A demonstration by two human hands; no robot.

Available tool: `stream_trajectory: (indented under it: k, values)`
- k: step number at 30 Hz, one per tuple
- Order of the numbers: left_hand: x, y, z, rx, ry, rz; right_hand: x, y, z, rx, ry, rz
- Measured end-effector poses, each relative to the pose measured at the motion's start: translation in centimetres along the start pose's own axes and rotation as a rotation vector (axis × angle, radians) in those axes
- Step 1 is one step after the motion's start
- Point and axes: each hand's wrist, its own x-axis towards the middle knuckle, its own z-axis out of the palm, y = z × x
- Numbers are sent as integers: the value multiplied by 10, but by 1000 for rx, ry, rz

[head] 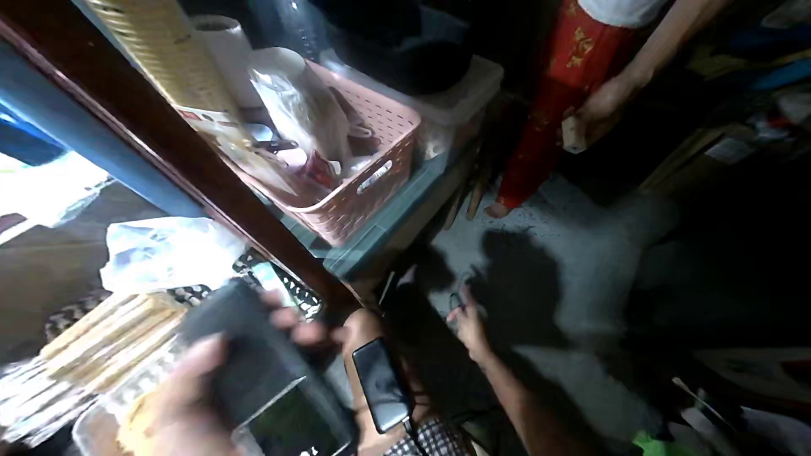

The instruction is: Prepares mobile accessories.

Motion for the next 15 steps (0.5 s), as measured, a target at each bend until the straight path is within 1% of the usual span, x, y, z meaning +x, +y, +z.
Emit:
stream_trajectory:
  k: [2, 4, 6, 7, 8, 10, 12, 14, 15]
  values:
    - [33, -50, -18, -79, -71, -227, -28, -42, -36, 78, 125, -248]
    - [56, -92, -18, -60, -93, -389, -63, -76, -56, 96, 202, -468]
    - [63, -118, 7, -20, -32, -530, -89, -89, -59, 40, 294, -652]
    - [63, -124, 22, -2, -4, -586, -99, -88, -56, 3, 328, -719]
    - [64, -129, 31, -5, -16, -629, -107, -83, -53, -16, 345, -765]
    - [72, -131, 39, -69, -117, -660, -123, -65, -43, 20, 313, -814]
    - [87, -127, 45, -103, -209, -655, -143, -52, -31, 81, 257, -774]
    - [101, -121, 50, -119, -302, -687, -144, -43, -32, 276, 108, -668]
    - [103, -119, 53, -103, -347, -718, -136, -45, -40, 400, 42, -543]
